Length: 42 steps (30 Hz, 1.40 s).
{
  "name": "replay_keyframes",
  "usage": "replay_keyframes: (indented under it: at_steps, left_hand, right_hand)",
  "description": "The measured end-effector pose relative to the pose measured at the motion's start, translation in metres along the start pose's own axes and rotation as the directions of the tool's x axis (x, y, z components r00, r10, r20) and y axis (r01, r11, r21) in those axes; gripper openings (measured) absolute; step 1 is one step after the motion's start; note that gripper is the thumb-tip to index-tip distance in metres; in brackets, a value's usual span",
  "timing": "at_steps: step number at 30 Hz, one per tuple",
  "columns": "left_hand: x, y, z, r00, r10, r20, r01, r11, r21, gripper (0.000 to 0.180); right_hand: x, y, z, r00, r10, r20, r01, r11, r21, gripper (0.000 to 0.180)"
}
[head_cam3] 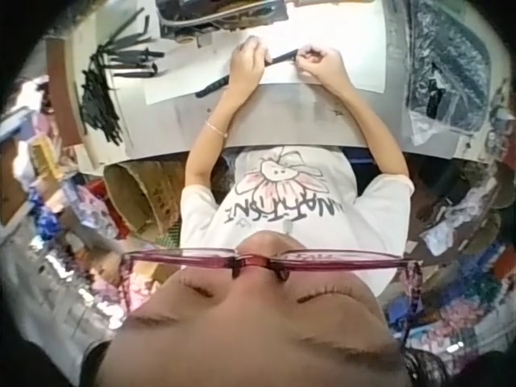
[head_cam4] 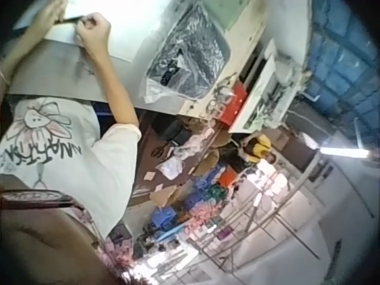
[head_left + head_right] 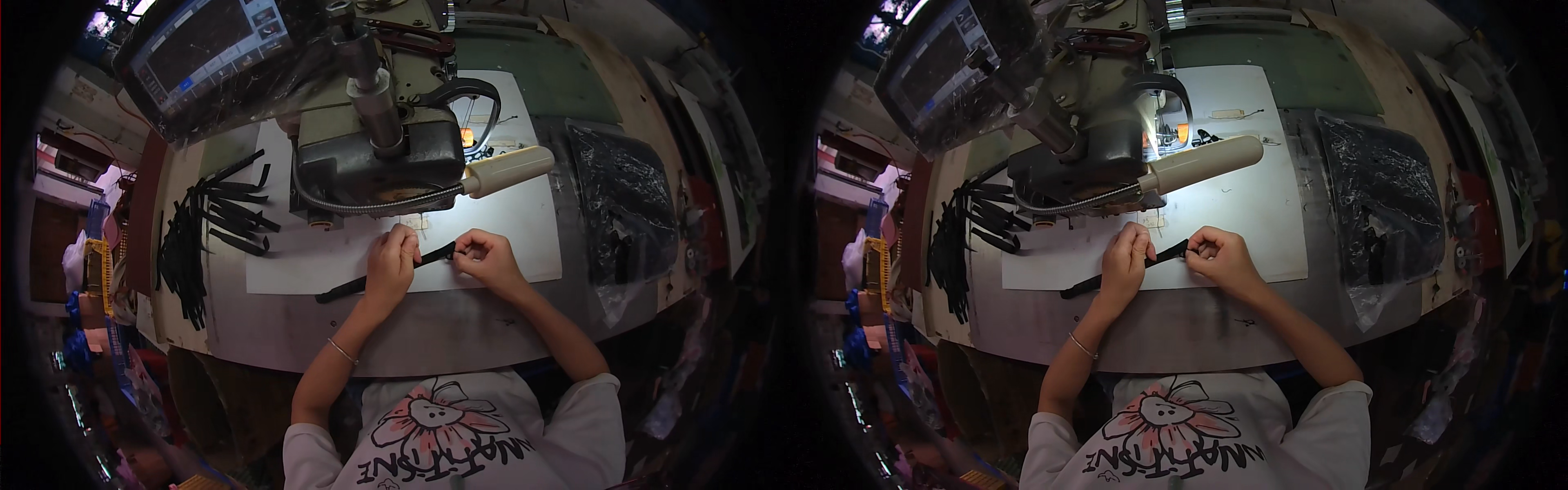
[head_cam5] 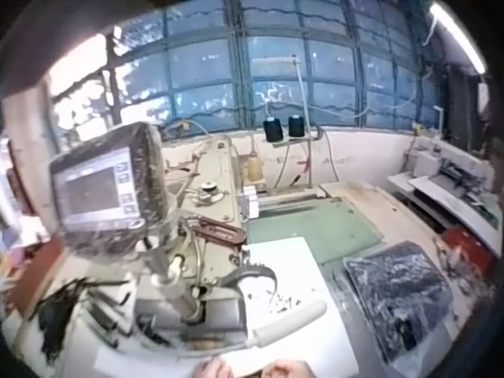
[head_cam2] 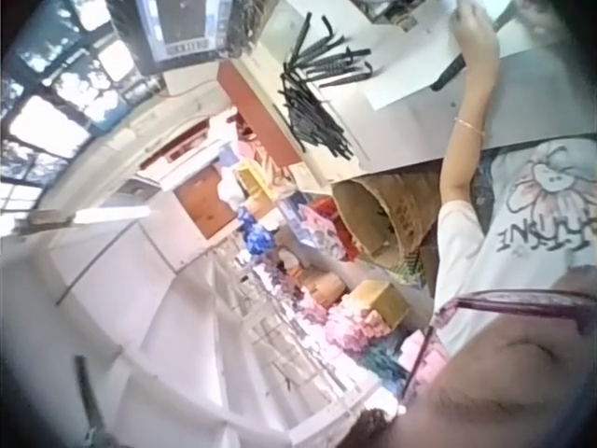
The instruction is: Assembling hardware onto leather straps using a specialized machine at a workbench.
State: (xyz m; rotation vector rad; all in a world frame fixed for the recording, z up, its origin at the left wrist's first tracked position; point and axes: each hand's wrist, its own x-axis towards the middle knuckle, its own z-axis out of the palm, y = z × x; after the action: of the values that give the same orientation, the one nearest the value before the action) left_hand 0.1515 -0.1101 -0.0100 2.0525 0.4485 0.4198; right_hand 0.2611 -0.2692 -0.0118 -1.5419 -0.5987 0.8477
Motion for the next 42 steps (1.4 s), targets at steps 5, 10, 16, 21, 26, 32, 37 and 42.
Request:
replay_keyframes:
  at_steps: [5, 10, 16, 21, 26, 32, 37, 42]
  left_hand:
    - [-0.001, 0.009, 0.005, 0.983, 0.178, -0.043, -0.172, 0.977, 0.126, 0.014]
    - [-0.002, 0.013, 0.005, 0.994, 0.073, 0.078, -0.083, 0.987, 0.136, 0.012]
    - [-0.005, 0.011, 0.006, 0.994, 0.107, -0.022, -0.106, 0.993, 0.058, 0.010]
    - [-0.003, 0.012, 0.006, 0.988, 0.153, -0.016, -0.151, 0.983, 0.104, 0.009]
    - [-0.002, 0.009, 0.008, 0.980, 0.201, -0.004, -0.198, 0.968, 0.151, 0.009]
    - [-0.003, 0.010, 0.008, 0.977, 0.212, 0.003, -0.210, 0.964, 0.164, 0.008]
    - [-0.004, 0.013, 0.010, 0.927, 0.375, 0.026, -0.371, 0.901, 0.222, 0.006]
    - [-0.006, 0.013, 0.011, 0.954, 0.296, -0.037, -0.278, 0.928, 0.249, 0.008]
  right_hand:
    - [-0.001, -0.005, 0.004, 0.999, -0.034, -0.033, 0.036, 0.998, 0.044, 0.005]
    - [-0.002, -0.006, 0.002, 1.000, -0.001, -0.016, 0.003, 0.990, 0.143, 0.005]
    - [-0.006, -0.009, 0.000, 0.988, -0.026, -0.152, 0.030, 0.999, 0.020, 0.005]
    - [-0.007, -0.008, 0.009, 0.959, -0.169, -0.226, 0.125, 0.973, -0.195, 0.008]
    - [-0.010, -0.007, 0.015, 0.941, -0.270, -0.205, 0.205, 0.934, -0.292, 0.010]
    - [-0.010, -0.005, 0.017, 0.902, -0.391, -0.185, 0.300, 0.873, -0.385, 0.010]
    - [-0.009, -0.002, 0.015, 0.799, -0.599, -0.055, 0.451, 0.657, -0.604, 0.012]
    - [-0.010, -0.002, 0.018, 0.796, -0.605, -0.018, 0.459, 0.622, -0.634, 0.013]
